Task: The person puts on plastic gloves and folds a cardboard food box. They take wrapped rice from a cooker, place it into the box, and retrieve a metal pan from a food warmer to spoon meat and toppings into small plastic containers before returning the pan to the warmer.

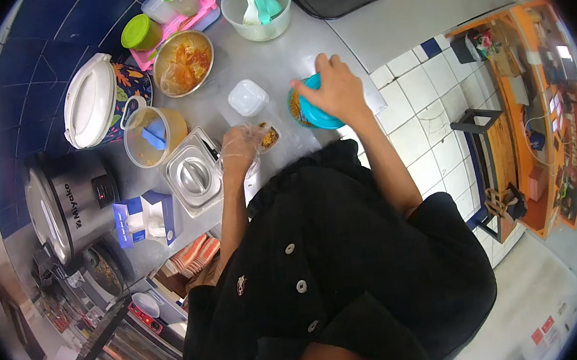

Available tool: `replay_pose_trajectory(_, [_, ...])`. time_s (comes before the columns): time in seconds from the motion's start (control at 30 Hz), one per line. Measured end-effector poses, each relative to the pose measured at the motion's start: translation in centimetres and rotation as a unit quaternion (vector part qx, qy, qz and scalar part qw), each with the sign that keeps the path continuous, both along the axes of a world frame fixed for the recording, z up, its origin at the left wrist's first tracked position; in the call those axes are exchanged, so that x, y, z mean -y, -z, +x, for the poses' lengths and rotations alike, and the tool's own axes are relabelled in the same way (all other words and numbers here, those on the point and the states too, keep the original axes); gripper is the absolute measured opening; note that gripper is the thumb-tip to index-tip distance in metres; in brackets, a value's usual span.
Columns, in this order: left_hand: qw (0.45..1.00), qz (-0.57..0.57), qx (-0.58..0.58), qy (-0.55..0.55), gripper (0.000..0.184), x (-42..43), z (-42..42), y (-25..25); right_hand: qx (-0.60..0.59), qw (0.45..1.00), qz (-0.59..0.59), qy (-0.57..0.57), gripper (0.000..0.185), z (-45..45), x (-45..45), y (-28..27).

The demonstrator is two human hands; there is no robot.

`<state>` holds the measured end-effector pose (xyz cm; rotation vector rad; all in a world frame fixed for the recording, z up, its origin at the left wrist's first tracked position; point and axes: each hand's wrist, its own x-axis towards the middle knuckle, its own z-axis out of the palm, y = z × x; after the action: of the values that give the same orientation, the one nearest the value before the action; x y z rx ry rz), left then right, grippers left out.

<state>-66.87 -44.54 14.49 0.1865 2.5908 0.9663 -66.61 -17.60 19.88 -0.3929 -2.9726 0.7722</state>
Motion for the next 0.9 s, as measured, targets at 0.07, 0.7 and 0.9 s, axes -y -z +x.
replay_pose_trajectory(0.07, [1.0,-0.016,-0.005,0.009,0.028,-0.1,0.1,-0.9,-0.002,0.999,0.041,-0.034,0.064,-0.4,1.7,1.1])
replay_pose_trajectory(0.7, [0.998,-0.008,-0.063,0.001,0.028,0.8,0.4,1.1,-0.175,0.968,0.159,-0.089,0.051,-1.6,2.5,5.8])
replay_pose_trajectory(0.9, [0.999,0.036,-0.003,-0.017,0.023,0.9,0.6,1.3,-0.069,0.979,0.149,-0.122,0.05,-2.0,2.0,5.9])
